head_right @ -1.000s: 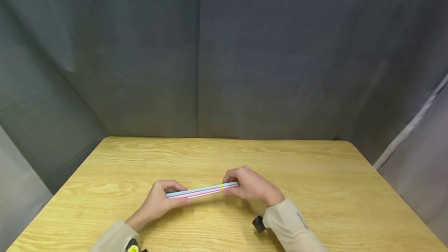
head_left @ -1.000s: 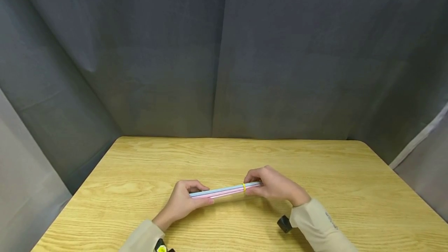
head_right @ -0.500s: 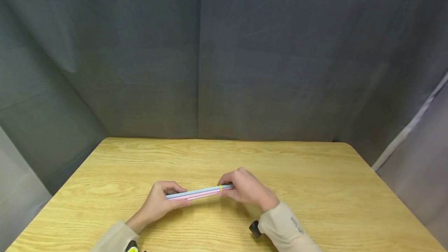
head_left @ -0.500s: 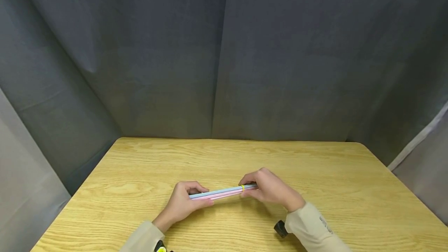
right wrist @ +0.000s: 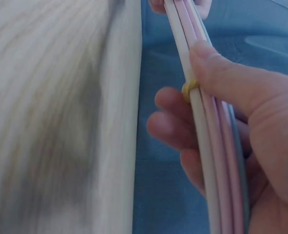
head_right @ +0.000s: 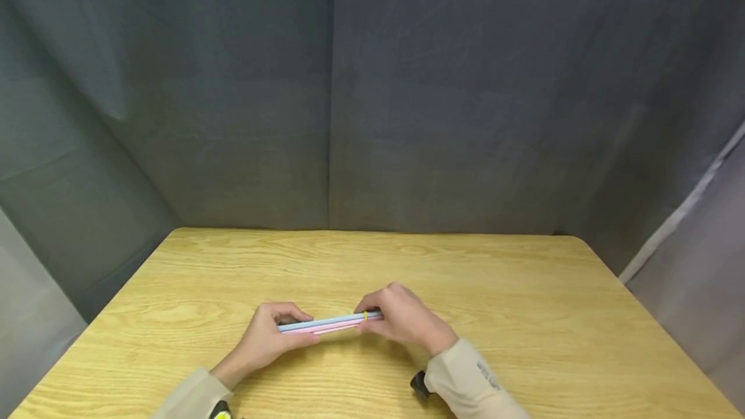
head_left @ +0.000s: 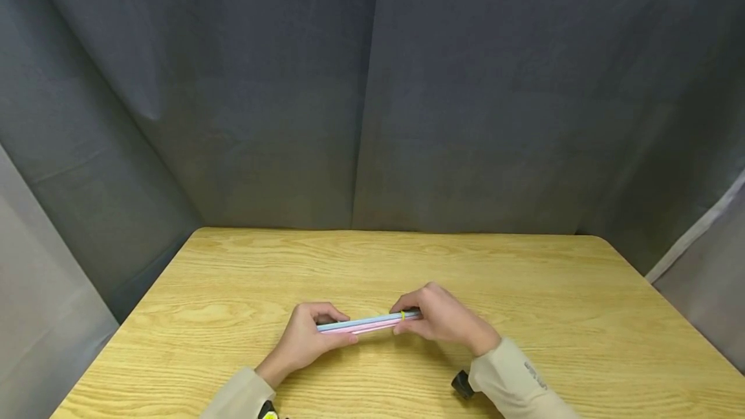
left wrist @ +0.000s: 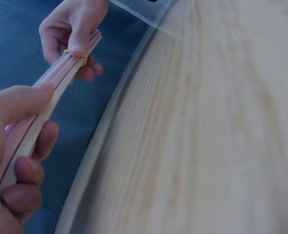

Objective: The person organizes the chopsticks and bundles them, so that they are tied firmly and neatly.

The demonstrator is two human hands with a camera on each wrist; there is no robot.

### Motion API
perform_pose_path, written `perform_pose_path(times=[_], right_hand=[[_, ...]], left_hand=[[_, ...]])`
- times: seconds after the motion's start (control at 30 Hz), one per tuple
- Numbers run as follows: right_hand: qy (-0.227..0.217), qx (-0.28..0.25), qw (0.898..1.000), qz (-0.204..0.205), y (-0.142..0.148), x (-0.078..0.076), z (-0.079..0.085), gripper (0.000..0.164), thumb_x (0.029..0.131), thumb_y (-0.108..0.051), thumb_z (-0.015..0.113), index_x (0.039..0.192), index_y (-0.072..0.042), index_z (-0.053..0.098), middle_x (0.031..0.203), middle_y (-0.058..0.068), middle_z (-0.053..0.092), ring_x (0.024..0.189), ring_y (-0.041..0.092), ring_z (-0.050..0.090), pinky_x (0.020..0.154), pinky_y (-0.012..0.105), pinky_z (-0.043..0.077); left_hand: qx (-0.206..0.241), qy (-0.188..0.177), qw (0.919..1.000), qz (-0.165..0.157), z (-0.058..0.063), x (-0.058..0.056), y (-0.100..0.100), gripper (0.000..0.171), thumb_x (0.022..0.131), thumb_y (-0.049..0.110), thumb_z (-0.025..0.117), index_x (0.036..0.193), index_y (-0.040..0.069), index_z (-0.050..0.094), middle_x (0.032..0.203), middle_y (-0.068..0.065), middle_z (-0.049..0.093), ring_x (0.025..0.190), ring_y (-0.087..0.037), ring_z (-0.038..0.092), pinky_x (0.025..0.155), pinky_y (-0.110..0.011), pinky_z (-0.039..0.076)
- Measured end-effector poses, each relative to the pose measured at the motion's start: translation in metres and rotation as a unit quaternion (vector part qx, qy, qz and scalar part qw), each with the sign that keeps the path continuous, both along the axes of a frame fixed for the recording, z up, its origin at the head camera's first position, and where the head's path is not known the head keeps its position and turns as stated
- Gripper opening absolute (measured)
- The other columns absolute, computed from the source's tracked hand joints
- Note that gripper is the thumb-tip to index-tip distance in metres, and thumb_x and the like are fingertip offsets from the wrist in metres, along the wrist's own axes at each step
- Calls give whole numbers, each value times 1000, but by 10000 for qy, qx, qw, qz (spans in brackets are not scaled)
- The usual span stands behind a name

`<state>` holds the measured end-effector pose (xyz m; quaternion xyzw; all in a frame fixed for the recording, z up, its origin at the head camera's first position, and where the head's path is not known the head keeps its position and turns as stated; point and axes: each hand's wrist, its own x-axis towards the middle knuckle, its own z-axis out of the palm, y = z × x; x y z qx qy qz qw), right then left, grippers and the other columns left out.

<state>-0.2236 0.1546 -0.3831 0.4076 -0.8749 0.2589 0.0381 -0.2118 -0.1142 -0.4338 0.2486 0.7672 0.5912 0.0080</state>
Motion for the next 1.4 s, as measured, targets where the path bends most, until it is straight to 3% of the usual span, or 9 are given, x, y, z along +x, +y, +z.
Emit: perform_pose_path(times=[0.2,0.5,0.7,1.0,1.4], right_hand=[[-179,53,9998,119,-7,2,-3,22,81,-21,78,100,-11,75,88,-3,74,54,-5,46,50,12,41],[-490,63,9987,87,-5,1,-2,26,82,-21,77,106,-10,71,94,-3,73,64,-4,53,60,16,48],[-221,305,9993,-84,4,-2,2,31,81,-22,78,106,-7,70,95,0,74,80,1,65,69,20,53],[241,504,9974,-465,15,-4,7,16,81,-20,78,95,-15,71,84,-8,71,69,-5,58,61,18,49],[568,378,9974,-236,9,-2,7,16,82,-21,77,95,-14,74,86,-5,73,71,-4,62,62,16,51]], left_hand=[[2,55,9998,-190,-2,1,2,25,75,17,83,92,3,72,88,-14,72,74,-12,70,67,-25,57],[-62,47,9998,-170,-2,1,1,25,76,17,83,93,3,72,89,-13,72,75,-11,70,68,-25,57],[-57,-72,9999,-51,-1,0,0,27,75,18,84,94,3,72,89,-13,73,74,-12,69,66,-25,57],[7,-206,9995,245,0,1,0,29,74,16,84,96,1,72,89,-15,72,70,-8,66,62,-23,55],[195,-109,9992,335,2,3,1,29,72,16,85,93,1,73,87,-15,72,69,-9,66,60,-23,55]])
